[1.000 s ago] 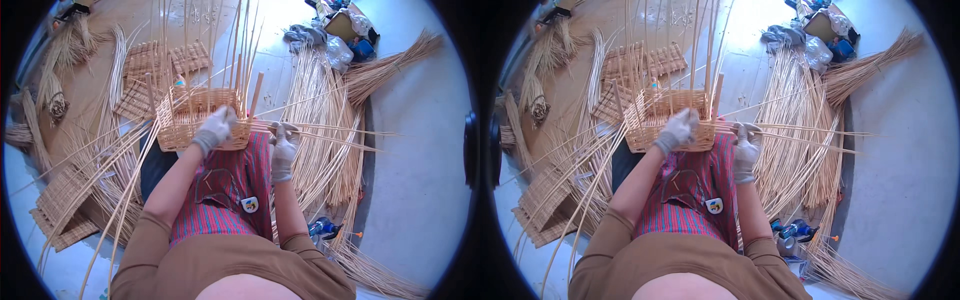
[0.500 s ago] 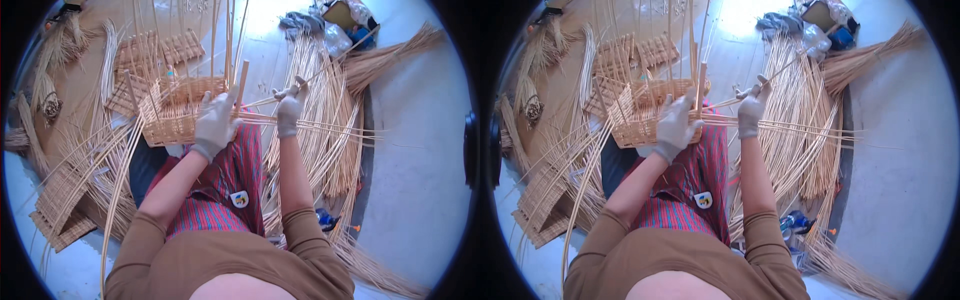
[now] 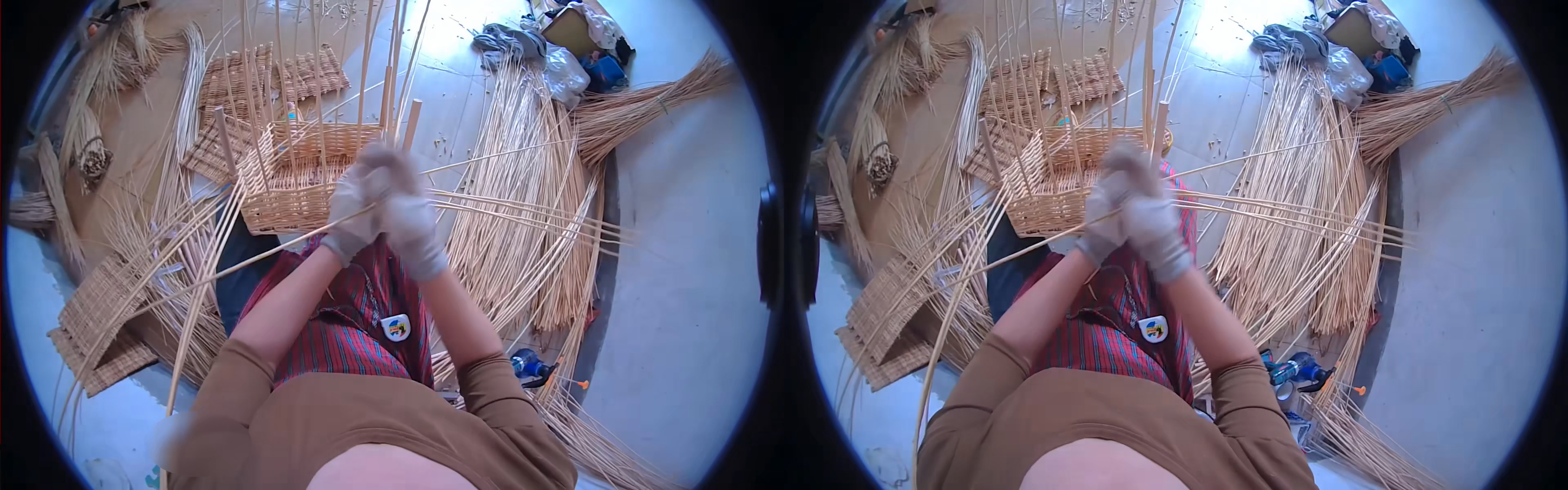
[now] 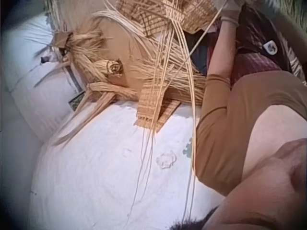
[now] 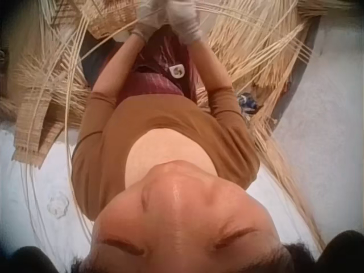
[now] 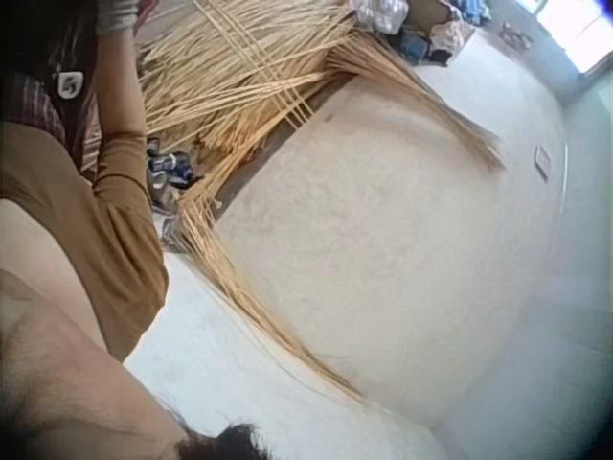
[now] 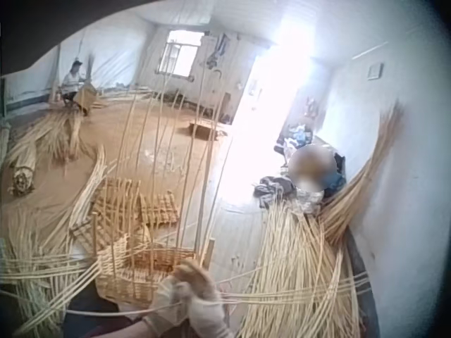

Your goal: Weaving a small wicker basket using thin wooden strips.

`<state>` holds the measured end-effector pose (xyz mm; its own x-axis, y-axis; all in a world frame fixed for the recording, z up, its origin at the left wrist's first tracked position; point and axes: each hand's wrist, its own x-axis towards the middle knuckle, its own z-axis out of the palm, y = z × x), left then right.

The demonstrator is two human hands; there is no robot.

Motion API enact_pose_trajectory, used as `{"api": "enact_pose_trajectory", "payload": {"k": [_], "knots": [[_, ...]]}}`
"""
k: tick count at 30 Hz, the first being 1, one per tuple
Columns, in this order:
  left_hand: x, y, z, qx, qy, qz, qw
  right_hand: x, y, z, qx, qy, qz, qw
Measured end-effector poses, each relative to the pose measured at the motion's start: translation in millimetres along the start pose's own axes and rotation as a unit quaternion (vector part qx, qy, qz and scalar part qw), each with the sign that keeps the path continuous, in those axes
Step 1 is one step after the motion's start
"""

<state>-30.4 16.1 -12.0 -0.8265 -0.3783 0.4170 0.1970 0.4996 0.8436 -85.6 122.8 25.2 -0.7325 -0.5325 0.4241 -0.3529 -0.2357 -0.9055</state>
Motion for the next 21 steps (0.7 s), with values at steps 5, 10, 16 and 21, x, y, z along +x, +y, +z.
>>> {"api": "enact_pose_trajectory", "payload": {"k": [5,10,16,21], "knots": [[-9,-56,-57,-0.495,0.028,-0.133,0.858,37,14,-63,-0.253,-0.077,0.29,0.92],[76,-33,-31,-0.195,0.009,-0.07,0.978,17,39,-34,-0.495,0.048,0.144,0.855],[98,38,51,0.059,0.046,0.033,0.997,9,85,-37,-0.507,0.189,0.076,0.838],[-31,-13,-46,0.007,0.061,0.057,0.997,12,74,-43,-0.564,0.141,0.1,0.808]]}}
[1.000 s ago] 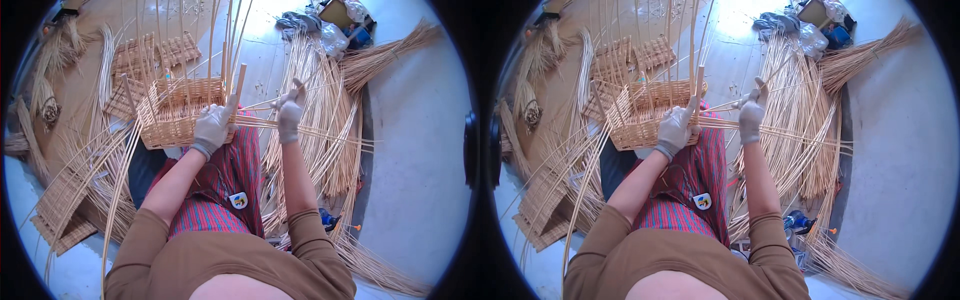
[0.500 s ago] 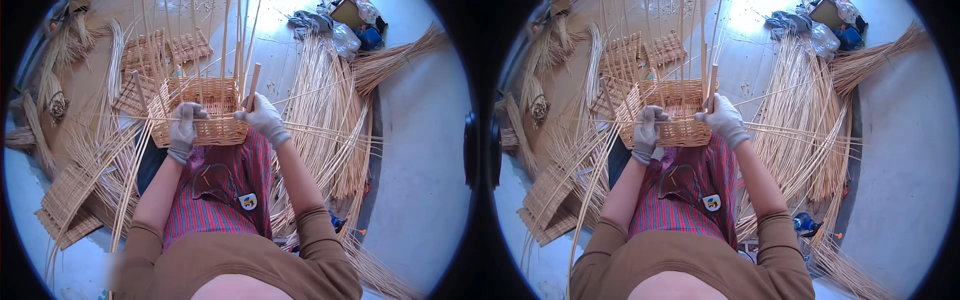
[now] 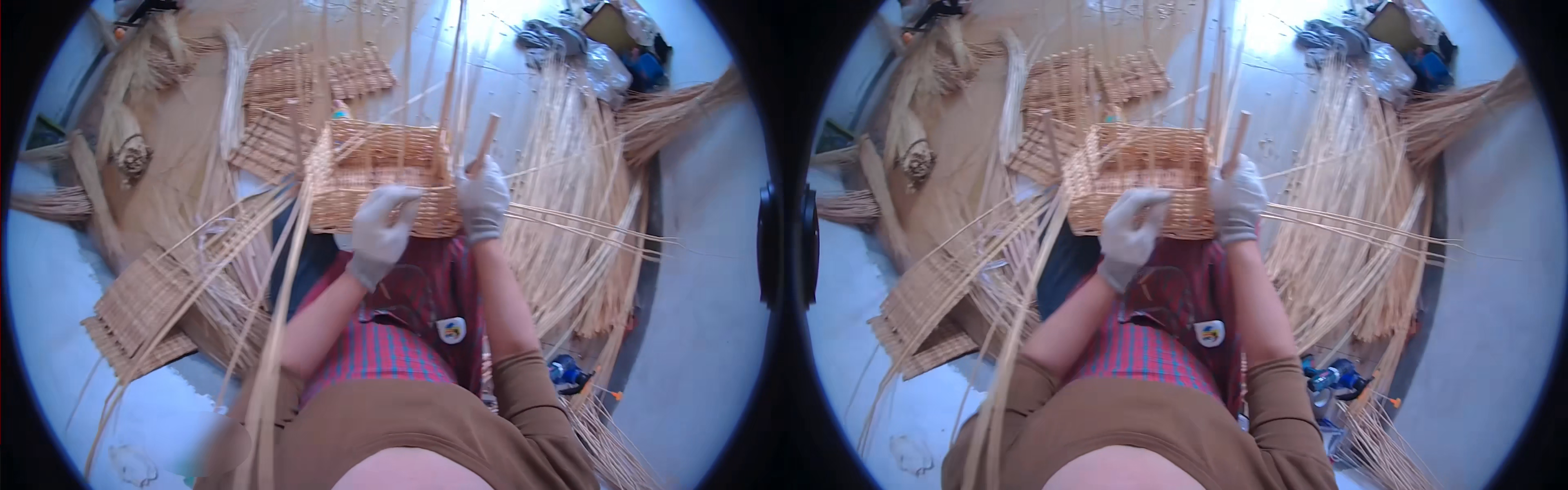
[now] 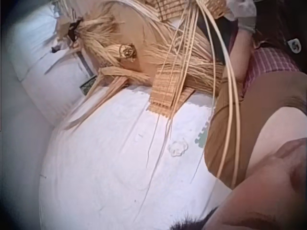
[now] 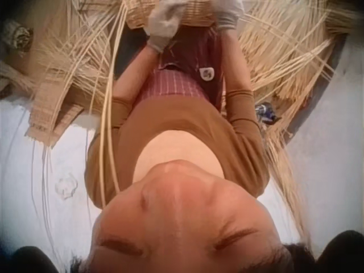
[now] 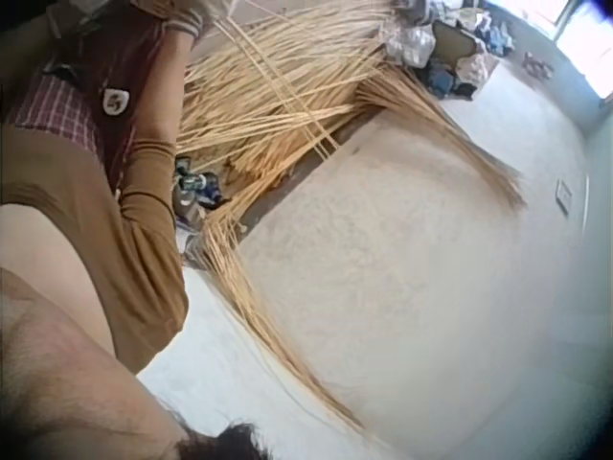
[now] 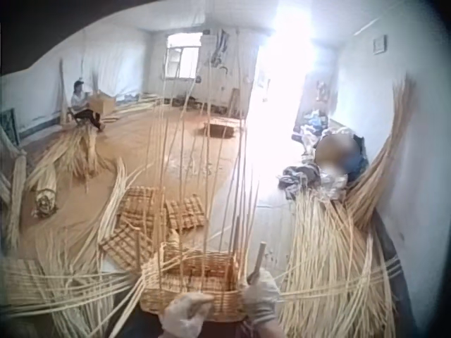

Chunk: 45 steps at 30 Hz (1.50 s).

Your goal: Weaving a small wicker basket using thin wooden strips.

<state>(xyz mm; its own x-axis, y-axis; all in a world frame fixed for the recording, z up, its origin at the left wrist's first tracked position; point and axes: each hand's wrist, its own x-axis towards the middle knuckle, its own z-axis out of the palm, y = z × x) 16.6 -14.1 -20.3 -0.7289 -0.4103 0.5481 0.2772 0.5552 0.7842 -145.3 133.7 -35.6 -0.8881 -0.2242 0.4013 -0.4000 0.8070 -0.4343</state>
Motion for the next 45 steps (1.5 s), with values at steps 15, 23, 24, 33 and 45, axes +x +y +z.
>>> {"api": "enact_pose_trajectory", "payload": {"k": [15,23,24,33,45], "knots": [[-86,-87,-149,-0.142,0.024,-0.5,0.854,-119,-198,-65,0.42,-0.175,-0.453,0.766],[-49,19,-170,0.021,-0.042,-0.278,0.959,-137,-182,-62,0.282,-0.435,-0.504,0.691],[-46,17,-167,0.023,-0.058,-0.241,0.968,-129,-181,-68,0.242,-0.434,-0.51,0.702],[-99,-11,-127,-0.142,0.209,-0.342,0.905,-36,-122,6,0.529,0.034,0.062,0.846],[20,-79,-62,0.069,-0.1,-0.349,0.929,29,-181,-1,0.159,0.083,-0.255,0.95]]}}
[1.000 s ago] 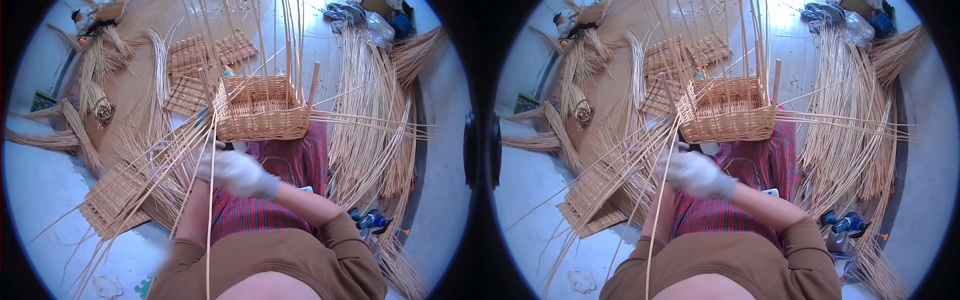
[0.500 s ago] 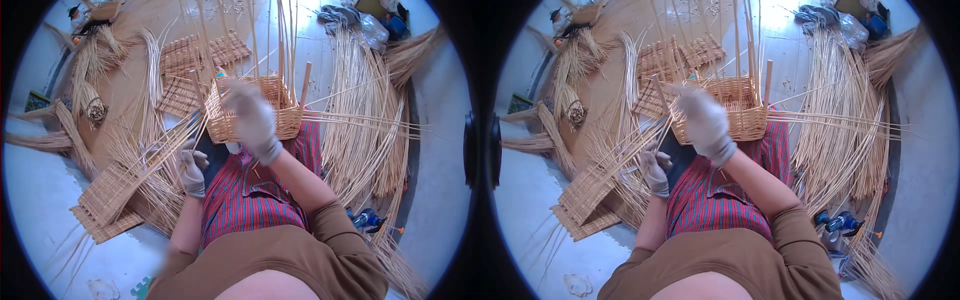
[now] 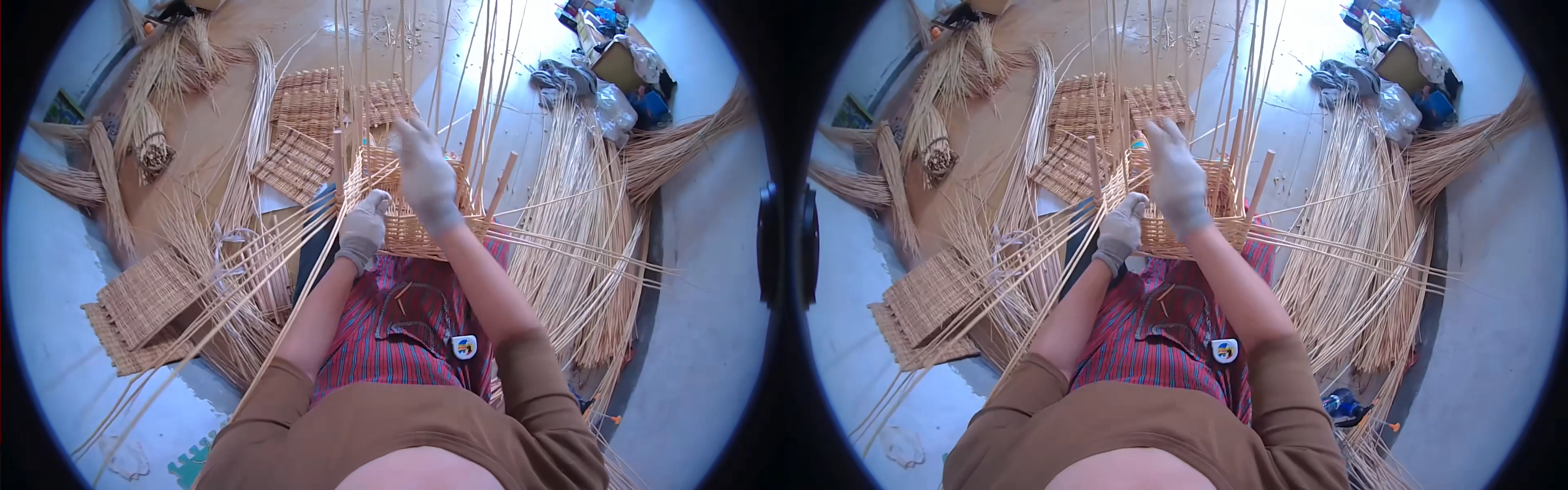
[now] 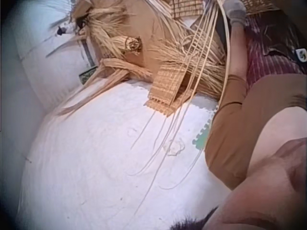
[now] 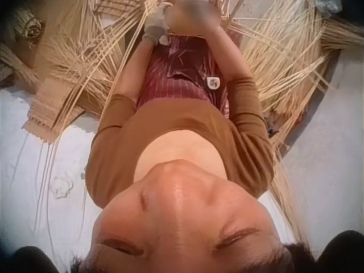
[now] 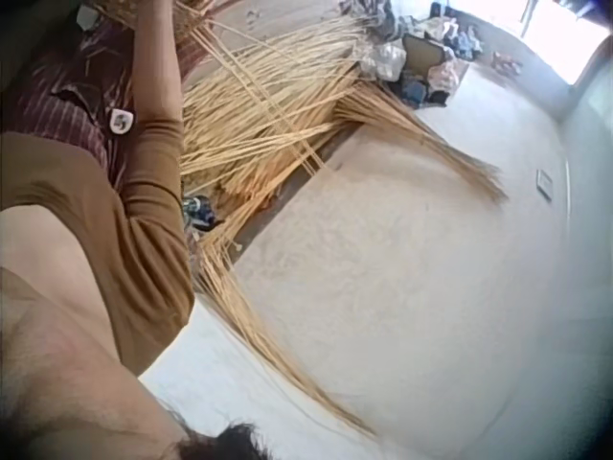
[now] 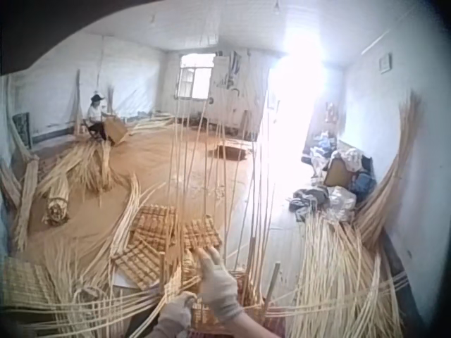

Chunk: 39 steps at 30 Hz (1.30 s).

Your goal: Weaving a small wicker basket using thin wooden strips.

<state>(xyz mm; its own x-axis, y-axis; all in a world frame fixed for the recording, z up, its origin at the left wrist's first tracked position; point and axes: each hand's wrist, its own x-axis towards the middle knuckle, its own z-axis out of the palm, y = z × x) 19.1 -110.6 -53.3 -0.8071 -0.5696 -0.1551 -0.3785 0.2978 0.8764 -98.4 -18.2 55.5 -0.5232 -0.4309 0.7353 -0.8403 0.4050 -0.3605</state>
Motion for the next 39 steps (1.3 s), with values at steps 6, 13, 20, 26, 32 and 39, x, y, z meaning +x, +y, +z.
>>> {"api": "enact_pose_trajectory", "payload": {"k": [6,13,20,26,32,39], "knots": [[-9,-14,8,-0.173,-0.03,-0.03,0.984,-80,40,-16,0.325,0.055,0.165,0.93],[-10,-5,16,-0.057,0.057,-0.022,0.997,-148,32,-46,0.422,0.037,0.273,0.864],[-16,23,25,0.062,0.314,0.293,0.901,-125,79,-95,0.435,0.04,0.472,0.766],[-2,53,59,-0.004,-0.104,0.029,0.994,-90,97,-65,0.368,0.057,0.247,0.894],[1,64,55,-0.051,-0.106,-0.069,0.991,-11,56,-41,0.424,0.005,0.201,0.883],[-14,54,73,-0.138,-0.048,0.006,0.989,-147,57,-111,0.141,-0.1,0.41,0.896]]}}
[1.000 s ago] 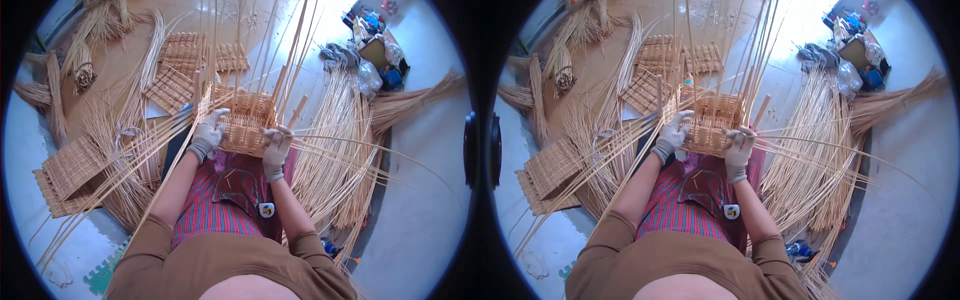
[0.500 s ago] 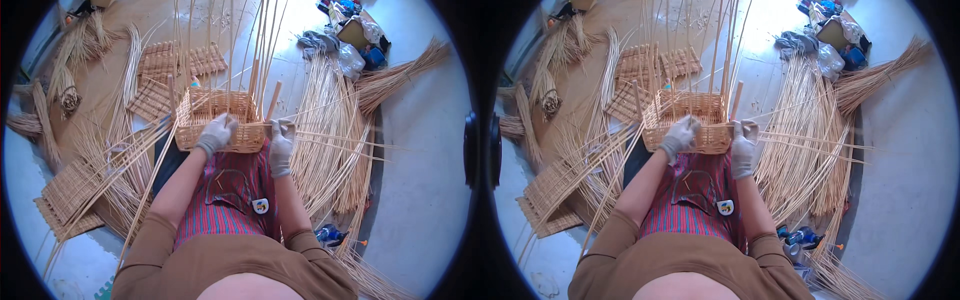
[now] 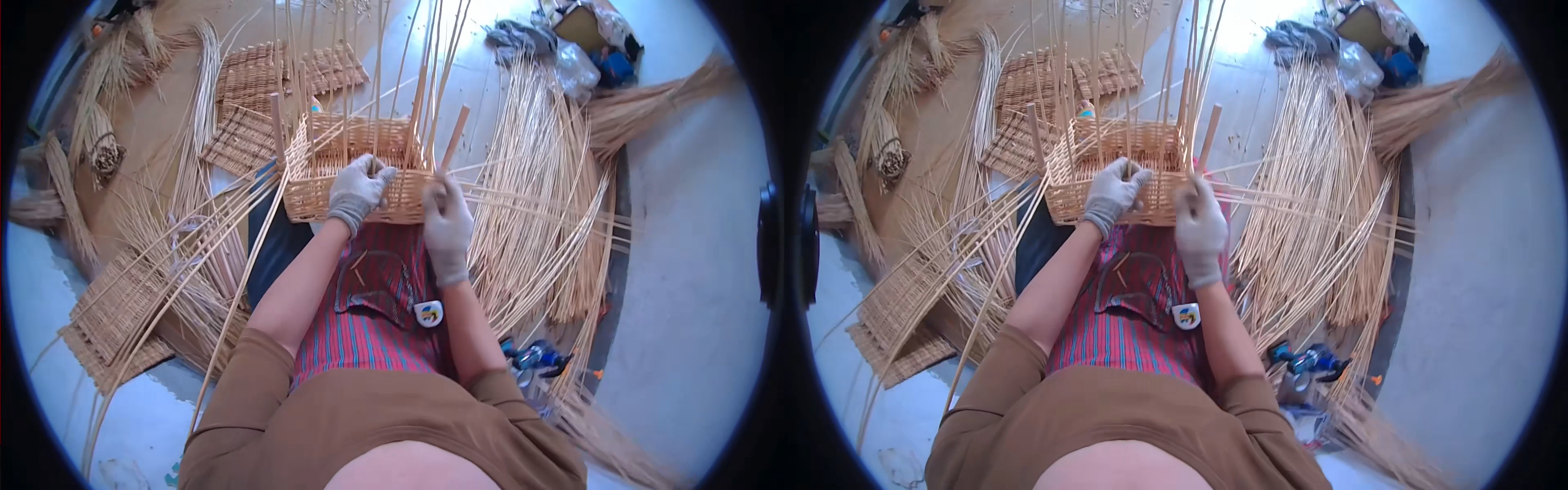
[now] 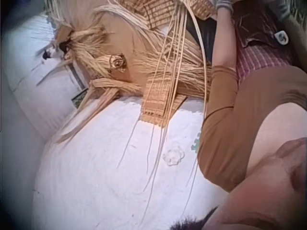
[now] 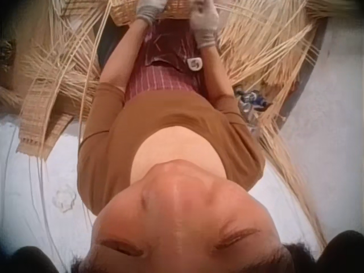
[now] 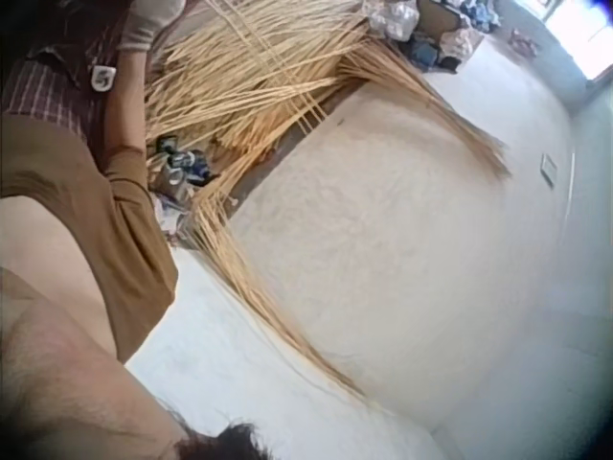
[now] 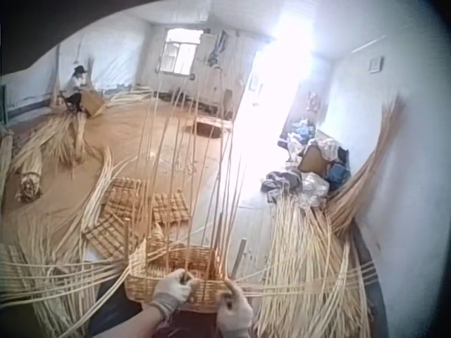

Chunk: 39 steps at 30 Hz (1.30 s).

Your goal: Weaving a small wicker basket using thin wooden strips.

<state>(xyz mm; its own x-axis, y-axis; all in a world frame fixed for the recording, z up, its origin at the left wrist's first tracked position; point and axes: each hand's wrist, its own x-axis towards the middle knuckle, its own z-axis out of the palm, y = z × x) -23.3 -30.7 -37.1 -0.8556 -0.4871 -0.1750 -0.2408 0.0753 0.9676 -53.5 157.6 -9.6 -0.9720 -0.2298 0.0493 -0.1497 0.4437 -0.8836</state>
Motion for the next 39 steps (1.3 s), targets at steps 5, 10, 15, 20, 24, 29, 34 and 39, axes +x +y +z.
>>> {"api": "enact_pose_trajectory", "payload": {"k": [5,10,15,20,24,29,34,39], "knots": [[-61,-37,-59,-0.283,0.201,0.024,0.938,34,-8,31,-0.167,-0.094,-0.108,0.976],[-79,-111,-166,-0.084,0.289,0.12,0.946,-27,-45,60,-0.116,-0.012,-0.272,0.955],[-109,-118,-189,-0.415,0.037,-0.021,0.909,-105,-88,148,0.064,-0.296,-0.555,0.775],[-123,-52,-181,0.101,0.08,0.176,0.976,-120,-110,118,0.044,-0.413,-0.546,0.728],[-108,-37,-185,0.015,0.102,0.107,0.989,-55,-92,56,0.025,-0.392,-0.439,0.808],[-107,-80,-181,-0.13,0.128,0.158,0.97,49,-50,65,0.619,-0.258,-0.002,0.742],[-78,-96,-144,-0.12,0.184,0.12,0.968,54,-8,56,0.251,-0.161,-0.05,0.953],[-15,-75,-122,0.012,0.156,0.144,0.977,46,-9,60,0.207,-0.078,-0.067,0.973]]}}
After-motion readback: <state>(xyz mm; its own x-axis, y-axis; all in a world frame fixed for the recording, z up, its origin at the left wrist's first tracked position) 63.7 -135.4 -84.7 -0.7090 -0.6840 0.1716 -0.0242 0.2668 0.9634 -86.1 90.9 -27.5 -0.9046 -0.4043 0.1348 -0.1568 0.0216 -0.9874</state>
